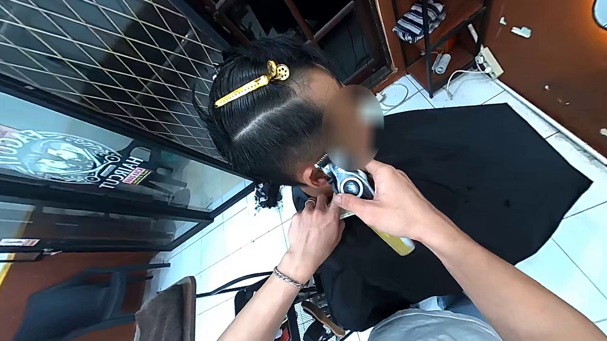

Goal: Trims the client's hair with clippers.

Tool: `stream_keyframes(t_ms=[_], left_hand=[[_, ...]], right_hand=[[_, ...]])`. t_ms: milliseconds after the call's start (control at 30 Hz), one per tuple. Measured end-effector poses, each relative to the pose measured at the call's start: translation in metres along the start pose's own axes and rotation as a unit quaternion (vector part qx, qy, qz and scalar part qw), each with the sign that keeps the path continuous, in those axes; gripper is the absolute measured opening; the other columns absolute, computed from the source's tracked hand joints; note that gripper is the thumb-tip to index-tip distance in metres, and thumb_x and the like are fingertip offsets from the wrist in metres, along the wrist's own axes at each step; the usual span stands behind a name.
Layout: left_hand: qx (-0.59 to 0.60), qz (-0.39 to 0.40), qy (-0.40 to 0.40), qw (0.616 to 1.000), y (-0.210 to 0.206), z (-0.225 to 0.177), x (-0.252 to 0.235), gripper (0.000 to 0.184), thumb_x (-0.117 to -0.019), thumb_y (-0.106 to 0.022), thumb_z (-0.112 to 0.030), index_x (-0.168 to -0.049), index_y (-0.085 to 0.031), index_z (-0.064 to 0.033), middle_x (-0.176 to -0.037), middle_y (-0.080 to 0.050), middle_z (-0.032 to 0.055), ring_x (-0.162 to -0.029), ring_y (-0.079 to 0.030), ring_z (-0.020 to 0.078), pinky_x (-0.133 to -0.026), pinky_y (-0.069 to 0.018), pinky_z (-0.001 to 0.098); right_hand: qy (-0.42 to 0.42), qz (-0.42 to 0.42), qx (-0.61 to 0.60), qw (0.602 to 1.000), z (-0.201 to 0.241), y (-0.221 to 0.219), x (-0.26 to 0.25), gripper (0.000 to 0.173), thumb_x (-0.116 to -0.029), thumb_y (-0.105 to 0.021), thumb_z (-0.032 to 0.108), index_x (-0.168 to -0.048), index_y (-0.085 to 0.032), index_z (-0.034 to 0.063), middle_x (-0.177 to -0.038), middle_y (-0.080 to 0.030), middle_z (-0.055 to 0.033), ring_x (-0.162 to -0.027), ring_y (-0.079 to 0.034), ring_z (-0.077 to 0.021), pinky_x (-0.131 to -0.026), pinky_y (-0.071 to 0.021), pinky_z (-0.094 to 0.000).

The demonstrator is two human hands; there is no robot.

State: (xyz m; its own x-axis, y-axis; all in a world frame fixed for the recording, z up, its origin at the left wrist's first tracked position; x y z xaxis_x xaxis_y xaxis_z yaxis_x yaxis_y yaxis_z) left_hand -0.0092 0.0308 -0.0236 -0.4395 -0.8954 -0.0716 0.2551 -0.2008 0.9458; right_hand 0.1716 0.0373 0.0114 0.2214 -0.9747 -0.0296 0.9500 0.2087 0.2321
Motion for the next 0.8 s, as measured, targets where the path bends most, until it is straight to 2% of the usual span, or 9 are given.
stream_keyframes(t_ms=[133,267,333,367,433,533,600,733,800], left_hand=[[-0.002,0.018,0.005,1.0,0.001,-0.001,-0.001,0.032,-0.0902,-0.066,-0.024,-0.114,-0.073,-0.0048,-0.099,-0.072,0.0225,-0.085,-0.072,0.0442,-0.057,-0.0541,0.0532],[0.0,0.001,-0.003,1.0,0.001,-0.001,-0.001,0.026,-0.0902,-0.066,-0.025,-0.101,-0.074,-0.0031,-0.096,-0.072,0.022,-0.084,-0.072,0.0436,-0.056,-0.0542,0.0533],[0.0,0.008,0.003,1.0,0.001,-0.001,-0.001,0.03,-0.09,-0.067,-0.025,-0.11,-0.073,-0.0028,-0.098,-0.072,0.0222,-0.084,-0.072,0.0436,-0.057,-0.0544,0.0532],[0.0,0.02,0.009,1.0,0.001,0.0,-0.001,0.035,-0.0906,-0.066,-0.024,-0.119,-0.071,-0.0036,-0.101,-0.072,0.0225,-0.086,-0.072,0.0438,-0.058,-0.0545,0.0537],[0.002,0.029,0.013,1.0,0.0,0.0,-0.002,0.039,-0.0906,-0.067,-0.024,-0.126,-0.068,-0.0065,-0.103,-0.071,0.0222,-0.086,-0.071,0.0436,-0.058,-0.0544,0.053],[-0.001,0.015,0.005,1.0,0.001,0.0,-0.002,0.036,-0.0889,-0.067,-0.023,-0.122,-0.07,-0.0077,-0.098,-0.071,0.0223,-0.084,-0.071,0.044,-0.056,-0.0536,0.0523],[0.0,0.013,0.001,1.0,0.0,-0.001,-0.001,0.036,-0.0897,-0.066,-0.024,-0.121,-0.071,-0.0064,-0.099,-0.072,0.0231,-0.085,-0.072,0.0445,-0.056,-0.0542,0.0533],[-0.004,0.025,0.006,1.0,0.0,0.0,-0.002,0.054,-0.0891,-0.067,-0.023,-0.141,-0.061,-0.0097,-0.1,-0.072,0.0214,-0.083,-0.071,0.0435,-0.057,-0.0538,0.0526],[-0.004,0.025,0.007,1.0,0.001,-0.001,-0.002,0.05,-0.0895,-0.067,-0.023,-0.138,-0.063,-0.009,-0.098,-0.072,0.0212,-0.083,-0.071,0.0436,-0.057,-0.0535,0.0523]], right_hand=[[-0.019,-0.009,0.001,1.0,-0.002,0.001,-0.002,0.041,-0.0921,-0.074,0.041,-0.112,-0.064,0.0066,-0.08,-0.067,-0.0042,-0.068,-0.066,-0.0125,-0.059,-0.0552,-0.0333],[0.027,-0.006,0.011,1.0,0.008,0.002,-0.001,0.044,-0.0926,-0.074,0.037,-0.122,-0.062,0.0059,-0.091,-0.069,-0.0045,-0.081,-0.068,-0.0122,-0.07,-0.0574,-0.0337],[-0.011,0.021,0.028,0.999,-0.001,0.004,-0.004,0.041,-0.0929,-0.073,0.04,-0.115,-0.063,0.0069,-0.085,-0.067,-0.0042,-0.075,-0.067,-0.0135,-0.065,-0.0555,-0.0357],[-0.03,0.031,0.027,0.999,-0.005,0.005,-0.006,0.041,-0.0926,-0.073,0.042,-0.113,-0.064,0.0076,-0.084,-0.067,-0.0037,-0.074,-0.067,-0.0136,-0.065,-0.055,-0.0363],[-0.046,0.042,0.01,0.998,-0.006,0.009,-0.009,0.043,-0.0921,-0.072,0.045,-0.113,-0.064,0.0085,-0.087,-0.066,-0.0029,-0.078,-0.066,-0.0129,-0.07,-0.0543,-0.0364],[0.014,0.009,-0.018,1.0,0.002,0.01,-0.009,0.044,-0.0912,-0.073,0.042,-0.118,-0.063,0.0082,-0.093,-0.068,-0.0027,-0.084,-0.067,-0.0104,-0.074,-0.0558,-0.0337],[0.032,0.021,0.008,0.999,0.004,0.013,-0.007,0.046,-0.0918,-0.073,0.039,-0.124,-0.061,0.0079,-0.098,-0.069,-0.0043,-0.091,-0.068,-0.0124,-0.08,-0.0561,-0.036],[-0.064,0.068,0.08,0.992,-0.003,0.017,-0.008,0.046,-0.0928,-0.071,0.048,-0.117,-0.062,0.0098,-0.086,-0.066,-0.0022,-0.078,-0.066,-0.0138,-0.068,-0.0544,-0.0371],[-0.059,0.045,0.071,0.995,0.0,0.017,-0.007,0.047,-0.0919,-0.071,0.049,-0.115,-0.062,0.0091,-0.085,-0.065,-0.0019,-0.076,-0.065,-0.0128,-0.067,-0.0536,-0.0358]])
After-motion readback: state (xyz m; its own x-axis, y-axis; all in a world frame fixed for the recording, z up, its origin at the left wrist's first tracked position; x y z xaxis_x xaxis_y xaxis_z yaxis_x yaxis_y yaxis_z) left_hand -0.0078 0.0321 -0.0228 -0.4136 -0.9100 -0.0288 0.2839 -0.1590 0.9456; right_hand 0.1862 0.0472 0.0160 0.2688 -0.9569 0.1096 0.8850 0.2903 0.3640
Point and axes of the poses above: each hand's wrist, its own x-axis away from the middle knuckle, its own y-axis out of the back of the hand, z = x × y, the point moved 3 cm from there along -x, towards the middle knuckle
